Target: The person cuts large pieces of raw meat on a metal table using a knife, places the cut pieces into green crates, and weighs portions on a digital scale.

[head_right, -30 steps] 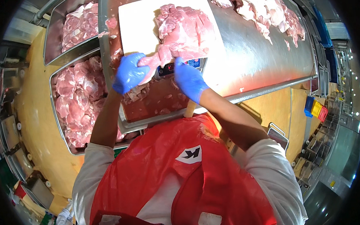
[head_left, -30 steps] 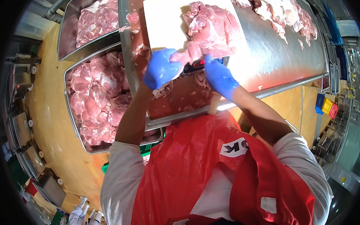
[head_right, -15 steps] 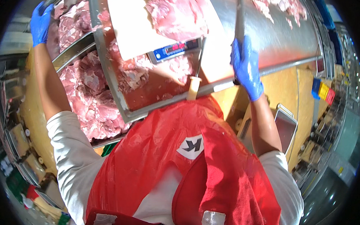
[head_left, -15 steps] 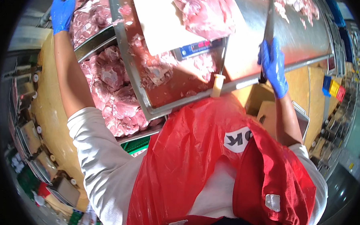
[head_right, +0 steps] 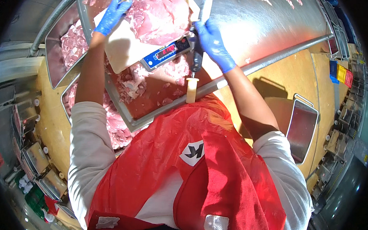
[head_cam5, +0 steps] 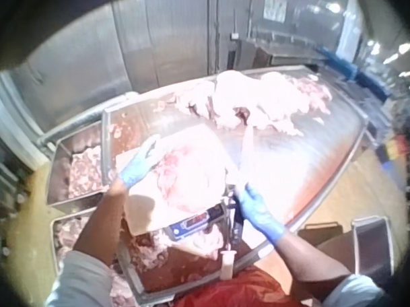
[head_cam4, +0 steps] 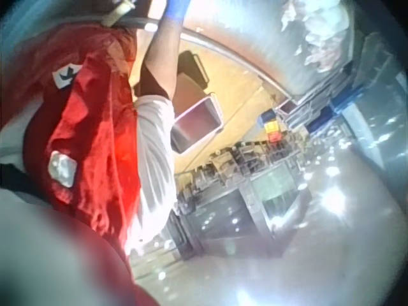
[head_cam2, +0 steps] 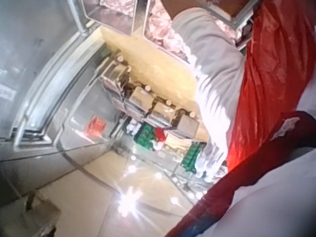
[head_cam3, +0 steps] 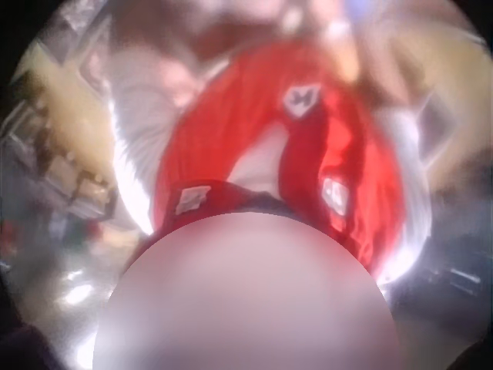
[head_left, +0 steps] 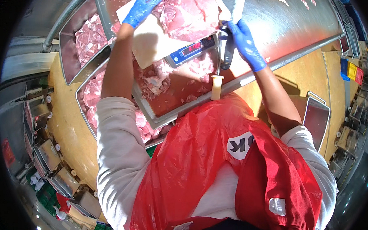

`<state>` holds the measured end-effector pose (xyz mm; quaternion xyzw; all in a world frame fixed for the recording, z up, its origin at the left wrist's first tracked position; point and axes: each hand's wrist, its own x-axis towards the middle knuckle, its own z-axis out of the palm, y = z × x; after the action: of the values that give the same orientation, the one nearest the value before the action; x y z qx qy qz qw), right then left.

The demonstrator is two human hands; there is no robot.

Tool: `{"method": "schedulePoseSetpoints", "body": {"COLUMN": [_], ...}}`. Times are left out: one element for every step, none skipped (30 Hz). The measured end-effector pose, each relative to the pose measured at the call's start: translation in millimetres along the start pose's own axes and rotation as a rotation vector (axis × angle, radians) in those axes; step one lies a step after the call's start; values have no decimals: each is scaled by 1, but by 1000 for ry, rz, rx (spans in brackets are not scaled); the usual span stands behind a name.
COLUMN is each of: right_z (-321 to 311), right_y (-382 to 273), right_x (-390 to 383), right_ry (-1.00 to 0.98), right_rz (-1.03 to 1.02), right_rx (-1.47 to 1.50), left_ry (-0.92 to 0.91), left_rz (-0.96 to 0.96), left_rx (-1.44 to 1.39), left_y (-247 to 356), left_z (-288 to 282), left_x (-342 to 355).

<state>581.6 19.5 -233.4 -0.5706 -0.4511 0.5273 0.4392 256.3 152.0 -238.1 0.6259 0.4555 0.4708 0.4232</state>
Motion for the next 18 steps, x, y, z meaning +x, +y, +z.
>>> {"method": "schedulePoseSetpoints", "body": {"right_z": [6,12,16,22,25,25,25,24,22,16,6,-5,-15,-29,-43,-55,-66,-76], "right_y": [6,11,13,13,11,7,2,-5,-13,-21,-28,-32,-36,-37,-35,-32,-28,-23], "right_x": [8,17,26,36,46,56,65,78,92,104,116,122,129,131,129,128,124,119], "right_ry": [-25,-44,-77,-79,-59,-96,-144,-176,-208,-236,-268,-268,-243,-206,-172,-155,-154,-171], "right_rz": [-71,-112,-217,-209,-240,-182,-185,-137,-96,-153,-134,-175,-188,-273,-363,-297,-276,-198], "right_rx": [-80,-33,23,29,-71,-114,-150,-99,-58,-57,-169,-189,-222,-247,-275,-265,-264,-255], "left_ry": [20,-137,-121,-89,-53,52,157,168,184,259,335,380,406,394,410,388,364,352], "left_rz": [36,-192,-153,-150,-74,57,189,28,-129,-136,-153,-174,-88,-12,45,-59,5,32], "left_rx": [106,139,189,167,132,235,336,225,109,19,-73,-167,130,428,720,572,640,699], "left_y": [-6,-9,-12,-13,-12,-10,-7,-3,1,7,13,20,27,34,41,47,52,56], "left_z": [10,12,20,28,37,45,53,63,71,75,78,78,76,72,70,73,77,84], "left_x": [3,3,-2,-2,-7,-14,-25,-36,-47,-60,-77,-90,-101,-110,-117,-123,-126,-127]}}
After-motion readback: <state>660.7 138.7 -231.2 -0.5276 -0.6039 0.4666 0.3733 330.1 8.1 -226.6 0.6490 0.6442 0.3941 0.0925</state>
